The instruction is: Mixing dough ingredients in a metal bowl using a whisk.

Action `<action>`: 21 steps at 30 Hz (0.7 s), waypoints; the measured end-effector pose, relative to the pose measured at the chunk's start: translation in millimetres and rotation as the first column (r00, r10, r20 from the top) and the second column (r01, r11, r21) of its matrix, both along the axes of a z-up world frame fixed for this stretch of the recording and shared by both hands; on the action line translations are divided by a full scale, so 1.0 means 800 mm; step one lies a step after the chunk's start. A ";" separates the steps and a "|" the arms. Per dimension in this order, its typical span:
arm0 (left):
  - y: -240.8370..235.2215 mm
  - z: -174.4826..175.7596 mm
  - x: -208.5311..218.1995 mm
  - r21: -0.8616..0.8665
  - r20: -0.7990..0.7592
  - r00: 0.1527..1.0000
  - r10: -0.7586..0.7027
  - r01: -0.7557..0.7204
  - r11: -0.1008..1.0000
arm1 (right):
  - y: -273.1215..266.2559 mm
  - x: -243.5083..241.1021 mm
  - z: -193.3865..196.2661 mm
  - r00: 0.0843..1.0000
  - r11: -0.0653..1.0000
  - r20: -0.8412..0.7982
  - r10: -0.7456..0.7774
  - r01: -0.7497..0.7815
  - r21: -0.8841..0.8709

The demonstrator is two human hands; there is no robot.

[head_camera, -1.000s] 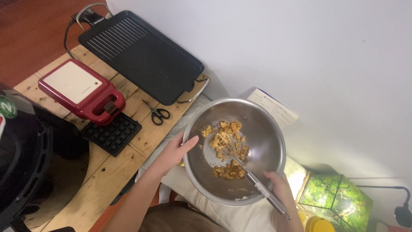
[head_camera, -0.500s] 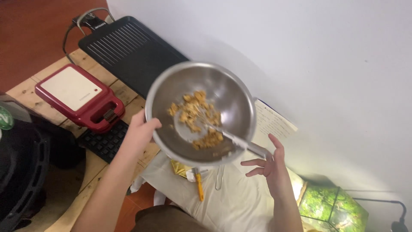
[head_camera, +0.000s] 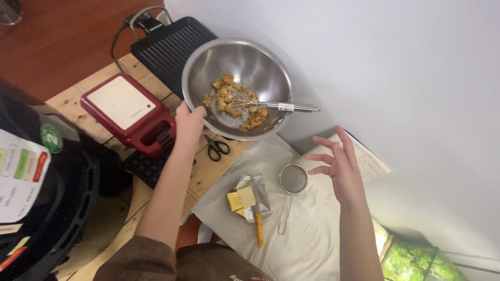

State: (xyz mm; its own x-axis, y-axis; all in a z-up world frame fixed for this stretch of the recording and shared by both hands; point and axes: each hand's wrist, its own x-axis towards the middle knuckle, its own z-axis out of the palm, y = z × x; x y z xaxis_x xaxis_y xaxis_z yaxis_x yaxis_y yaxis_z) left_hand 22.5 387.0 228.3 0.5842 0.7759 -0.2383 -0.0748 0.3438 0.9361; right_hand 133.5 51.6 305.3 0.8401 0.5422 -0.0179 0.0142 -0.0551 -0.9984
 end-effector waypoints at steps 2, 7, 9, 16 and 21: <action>0.005 -0.004 0.004 0.006 0.003 1.000 0.011 -0.011 1.000 | 0.022 0.005 0.002 1.000 0.999 0.018 -0.001 0.001 -0.042; 0.008 0.006 0.009 0.046 -0.010 1.000 0.011 -0.010 0.999 | 0.069 0.038 -0.008 0.999 0.993 0.034 -0.023 0.027 -0.118; 0.008 0.007 0.012 0.036 -0.025 1.000 0.001 0.000 0.999 | 0.088 0.056 -0.017 0.999 0.989 -0.007 -0.040 0.038 -0.141; 0.020 -0.002 0.017 -0.007 0.015 1.000 0.006 -0.006 1.000 | 0.141 0.117 -0.070 0.967 0.986 -0.193 -0.167 0.162 -0.038; 0.033 -0.013 0.023 0.019 -0.012 1.000 0.014 -0.014 1.000 | 0.166 0.127 -0.084 0.960 0.978 -0.251 -0.124 0.161 0.134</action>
